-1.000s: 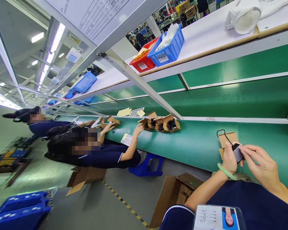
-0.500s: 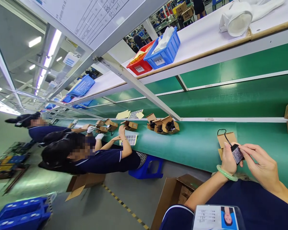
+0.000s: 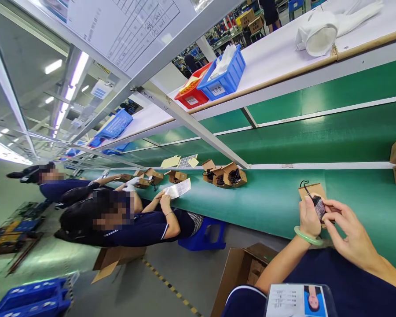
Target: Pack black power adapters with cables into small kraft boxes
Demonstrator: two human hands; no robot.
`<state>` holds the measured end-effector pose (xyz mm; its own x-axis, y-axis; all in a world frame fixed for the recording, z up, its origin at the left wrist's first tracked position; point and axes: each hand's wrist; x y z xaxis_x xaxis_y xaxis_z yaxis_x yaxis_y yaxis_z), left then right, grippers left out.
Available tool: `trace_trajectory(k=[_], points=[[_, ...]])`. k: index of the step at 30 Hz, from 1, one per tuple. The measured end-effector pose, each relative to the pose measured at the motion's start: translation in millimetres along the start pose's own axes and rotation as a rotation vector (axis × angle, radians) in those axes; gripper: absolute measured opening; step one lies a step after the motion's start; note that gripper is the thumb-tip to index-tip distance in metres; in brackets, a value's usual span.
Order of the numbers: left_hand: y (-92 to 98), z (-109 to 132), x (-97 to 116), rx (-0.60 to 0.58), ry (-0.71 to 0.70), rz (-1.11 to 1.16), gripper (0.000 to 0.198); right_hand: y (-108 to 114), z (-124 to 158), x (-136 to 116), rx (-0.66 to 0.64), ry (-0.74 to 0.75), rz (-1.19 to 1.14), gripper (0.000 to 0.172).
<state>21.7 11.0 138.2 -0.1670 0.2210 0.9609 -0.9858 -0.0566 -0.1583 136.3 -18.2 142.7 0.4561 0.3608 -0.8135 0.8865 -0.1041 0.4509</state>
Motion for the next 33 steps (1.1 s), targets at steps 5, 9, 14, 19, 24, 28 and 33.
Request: trace_trajectory(k=[5,9,14,19,24,28,33], points=[[6.4,-1,10,-0.132,-0.357,-0.316,0.066,20,-12,-1,-0.161,-0.412,-0.278,0.022],[10.0,1,9,-0.147,-0.479,-0.498,0.065,29,-24,0,-0.460,-0.667,-0.618,0.037],[12.4,-1,7,-0.219,-0.586,-0.659,0.067,28,-28,1,-0.486,-0.833,-0.788,0.043],[15.4,-4,4,-0.264,-0.637,-0.756,0.072,29,-27,5,-0.496,-0.899,-0.881,0.042],[17.0,-7,-2,-0.297,-0.677,-0.822,0.075,31,-28,4,-0.492,-0.952,-0.926,0.036],[18.1,-12,-8,-0.290,-0.774,-0.877,0.080,32,-31,3,-0.484,-0.965,-0.884,0.035],[17.5,-11,-7,-0.268,-0.782,-0.870,0.078,25,-30,5,-0.418,-0.926,-0.814,0.034]])
Point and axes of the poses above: each hand's wrist, its own z-axis away from the middle knuckle, its own y-axis out of the back of the hand, x = y × z, and after that the axes turned 1 degree about x, right-handed
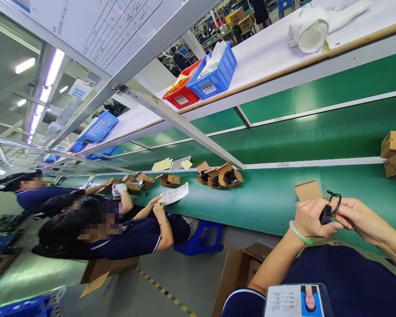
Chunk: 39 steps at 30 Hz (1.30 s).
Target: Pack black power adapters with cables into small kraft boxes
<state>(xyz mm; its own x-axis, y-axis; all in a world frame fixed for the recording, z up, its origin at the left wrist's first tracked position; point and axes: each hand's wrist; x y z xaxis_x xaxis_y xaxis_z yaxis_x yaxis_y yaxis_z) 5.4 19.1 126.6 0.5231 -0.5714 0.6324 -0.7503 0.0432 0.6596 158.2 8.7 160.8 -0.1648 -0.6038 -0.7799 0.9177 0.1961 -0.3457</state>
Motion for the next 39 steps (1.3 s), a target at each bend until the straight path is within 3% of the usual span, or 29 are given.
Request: trace_trajectory(k=[5,9,18,25,34,39], points=[[5.3,0,17,0.086,0.236,0.186,0.065,-14,0,12,0.102,0.084,-0.119,0.036],[11.0,-5,22,0.101,0.411,0.344,0.067,-18,4,15,0.056,0.025,-0.206,0.037],[18.8,-8,19,0.039,0.353,0.261,0.066,-15,-2,3,-0.034,-0.032,-0.255,0.041],[18.3,-4,16,0.027,0.333,0.221,0.064,-16,-4,10,0.065,-0.089,-0.452,0.027],[17.9,-4,15,0.023,0.341,0.242,0.064,-15,-1,3,-0.024,-0.063,-0.317,0.029],[18.2,-5,17,0.072,0.333,0.275,0.062,-19,-3,9,-0.001,-0.040,-0.400,0.027]])
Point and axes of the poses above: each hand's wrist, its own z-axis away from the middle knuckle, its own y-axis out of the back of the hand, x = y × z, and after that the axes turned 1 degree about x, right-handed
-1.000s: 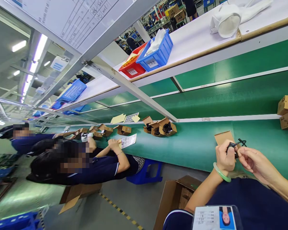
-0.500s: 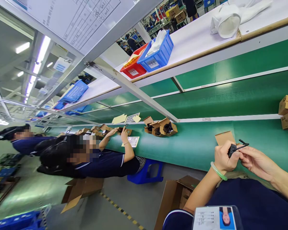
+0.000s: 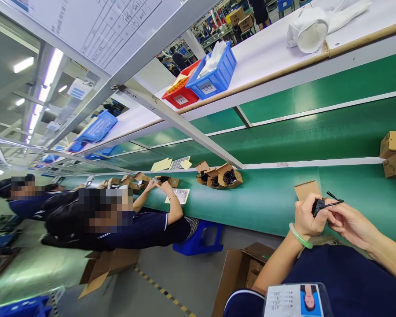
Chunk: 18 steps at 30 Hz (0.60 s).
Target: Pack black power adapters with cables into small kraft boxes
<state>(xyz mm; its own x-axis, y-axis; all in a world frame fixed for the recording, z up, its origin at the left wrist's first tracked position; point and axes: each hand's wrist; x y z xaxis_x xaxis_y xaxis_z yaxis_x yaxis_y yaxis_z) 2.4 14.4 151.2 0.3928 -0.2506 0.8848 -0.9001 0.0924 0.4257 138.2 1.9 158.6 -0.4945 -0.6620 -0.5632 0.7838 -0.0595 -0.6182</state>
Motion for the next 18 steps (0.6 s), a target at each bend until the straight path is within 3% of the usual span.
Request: trace_trajectory(k=[6,11,18], points=[[-4.1,-1,0,0.010,0.076,0.093,0.056,-4,-1,10,0.055,0.066,-0.056,0.028],[-3.0,-4,-3,0.024,0.216,0.173,0.060,-3,1,3,0.000,-0.036,-0.044,0.035],[-0.4,-5,-1,-0.031,0.140,0.138,0.057,-2,-5,-1,0.040,-0.014,0.102,0.039]])
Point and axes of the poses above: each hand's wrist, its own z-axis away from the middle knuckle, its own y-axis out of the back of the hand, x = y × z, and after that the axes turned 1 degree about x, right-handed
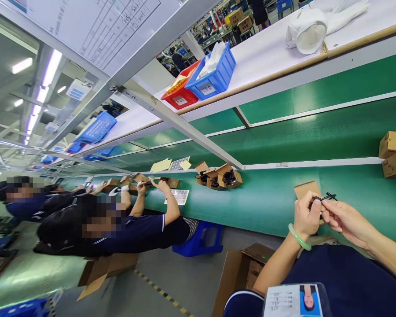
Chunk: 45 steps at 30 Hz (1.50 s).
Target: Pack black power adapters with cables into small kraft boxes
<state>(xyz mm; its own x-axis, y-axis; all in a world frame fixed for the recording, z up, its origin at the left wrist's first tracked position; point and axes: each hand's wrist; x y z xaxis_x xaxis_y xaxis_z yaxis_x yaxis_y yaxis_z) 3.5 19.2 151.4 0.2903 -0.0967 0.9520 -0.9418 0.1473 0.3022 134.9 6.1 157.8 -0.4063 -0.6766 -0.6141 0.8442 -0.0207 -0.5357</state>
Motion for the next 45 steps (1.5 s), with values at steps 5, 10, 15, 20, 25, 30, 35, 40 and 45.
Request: trace_trajectory(k=[5,10,15,20,25,30,35,40,45], points=[[4.4,0,0,0.007,-0.006,-0.026,0.057,4,-1,3,-0.055,-0.047,-0.093,0.028],[-3.2,5,2,0.010,-0.006,0.002,0.052,0,-3,11,-0.037,-0.003,-0.210,0.031],[-5.6,-11,0,0.158,0.114,0.255,0.053,-15,10,27,0.057,0.177,-0.301,0.036],[28.5,-39,-11,0.447,0.340,0.616,0.062,-3,32,33,-0.040,0.234,-0.165,0.037],[18.6,-29,-6,0.153,0.199,0.528,0.062,-6,12,10,-0.159,0.021,-0.134,0.052],[4.1,-17,1,0.122,0.072,0.293,0.063,-21,-4,-6,-0.187,-0.046,-0.061,0.045],[10.5,-14,-1,0.076,0.012,0.305,0.064,-19,-4,3,-0.185,-0.107,-0.217,0.031],[9.5,-9,-2,0.056,-0.056,0.241,0.060,-10,-4,9,-0.183,-0.130,-0.253,0.038],[12.8,-10,-2,-0.004,-0.124,0.213,0.057,-7,-4,10,-0.129,-0.078,-0.218,0.031]])
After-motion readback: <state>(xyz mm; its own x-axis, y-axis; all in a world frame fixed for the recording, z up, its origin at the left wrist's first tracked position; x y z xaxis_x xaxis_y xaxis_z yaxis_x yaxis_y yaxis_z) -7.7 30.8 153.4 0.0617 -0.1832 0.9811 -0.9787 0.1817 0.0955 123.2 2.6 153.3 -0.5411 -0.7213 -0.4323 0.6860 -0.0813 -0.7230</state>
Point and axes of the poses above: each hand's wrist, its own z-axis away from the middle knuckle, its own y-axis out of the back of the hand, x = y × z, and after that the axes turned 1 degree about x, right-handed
